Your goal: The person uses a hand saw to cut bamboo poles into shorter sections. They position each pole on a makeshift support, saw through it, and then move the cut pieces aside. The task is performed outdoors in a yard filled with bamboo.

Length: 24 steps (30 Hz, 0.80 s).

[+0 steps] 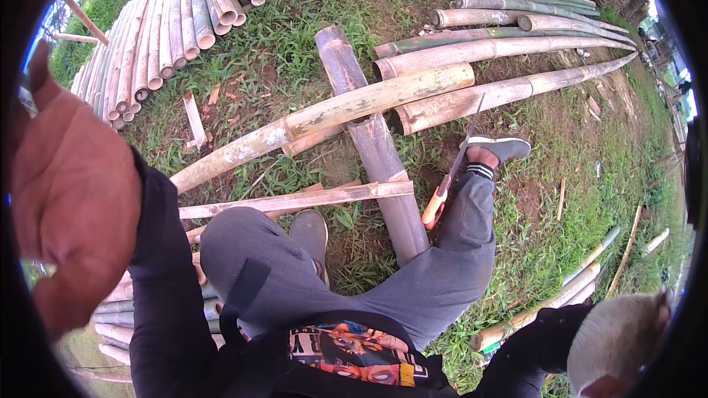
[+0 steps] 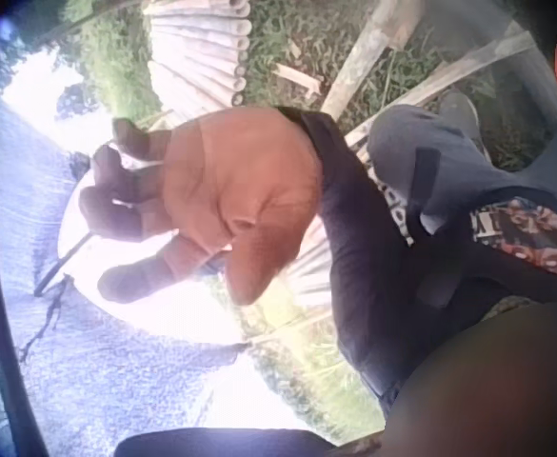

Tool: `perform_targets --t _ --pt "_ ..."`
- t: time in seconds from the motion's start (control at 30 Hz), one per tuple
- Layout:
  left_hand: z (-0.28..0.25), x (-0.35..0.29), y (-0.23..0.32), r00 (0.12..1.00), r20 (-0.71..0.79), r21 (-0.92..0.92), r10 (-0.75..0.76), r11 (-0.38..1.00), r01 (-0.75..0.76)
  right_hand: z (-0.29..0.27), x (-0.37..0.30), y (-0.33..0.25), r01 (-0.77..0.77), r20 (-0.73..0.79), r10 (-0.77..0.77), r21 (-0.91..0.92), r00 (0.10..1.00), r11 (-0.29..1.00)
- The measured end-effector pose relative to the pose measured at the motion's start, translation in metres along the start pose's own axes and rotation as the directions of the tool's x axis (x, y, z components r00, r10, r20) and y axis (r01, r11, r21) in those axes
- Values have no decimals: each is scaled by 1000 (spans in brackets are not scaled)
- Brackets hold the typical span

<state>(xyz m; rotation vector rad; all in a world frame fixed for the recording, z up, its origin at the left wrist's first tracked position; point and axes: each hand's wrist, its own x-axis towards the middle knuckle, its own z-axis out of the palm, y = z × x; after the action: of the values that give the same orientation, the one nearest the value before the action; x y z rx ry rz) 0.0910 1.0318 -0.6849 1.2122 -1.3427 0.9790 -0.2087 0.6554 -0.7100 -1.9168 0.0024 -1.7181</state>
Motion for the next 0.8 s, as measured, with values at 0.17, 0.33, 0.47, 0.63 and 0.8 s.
perform_targets --t 0.17,0.33,0.47,0.63,0.8 --pt "14 -196 -109 237 430 680 -871 485 550 93 -195 105 -700 257 840 -466 478 541" --pt "-24 -338 -132 -18 378 906 -925 366 214 97 -348 131 -448 219 935 -832 278 328" --pt "-35 -360 -158 -185 332 918 -925 271 290 86 -372 142 -392 226 943 -866 244 309" --pt "-63 -381 -148 -88 320 931 -943 297 211 83 -377 156 -838 173 982 -521 79 159" --pt "-111 -392 -126 -123 192 966 -974 165 199 86 -343 135 -976 85 981 -118 176 185"
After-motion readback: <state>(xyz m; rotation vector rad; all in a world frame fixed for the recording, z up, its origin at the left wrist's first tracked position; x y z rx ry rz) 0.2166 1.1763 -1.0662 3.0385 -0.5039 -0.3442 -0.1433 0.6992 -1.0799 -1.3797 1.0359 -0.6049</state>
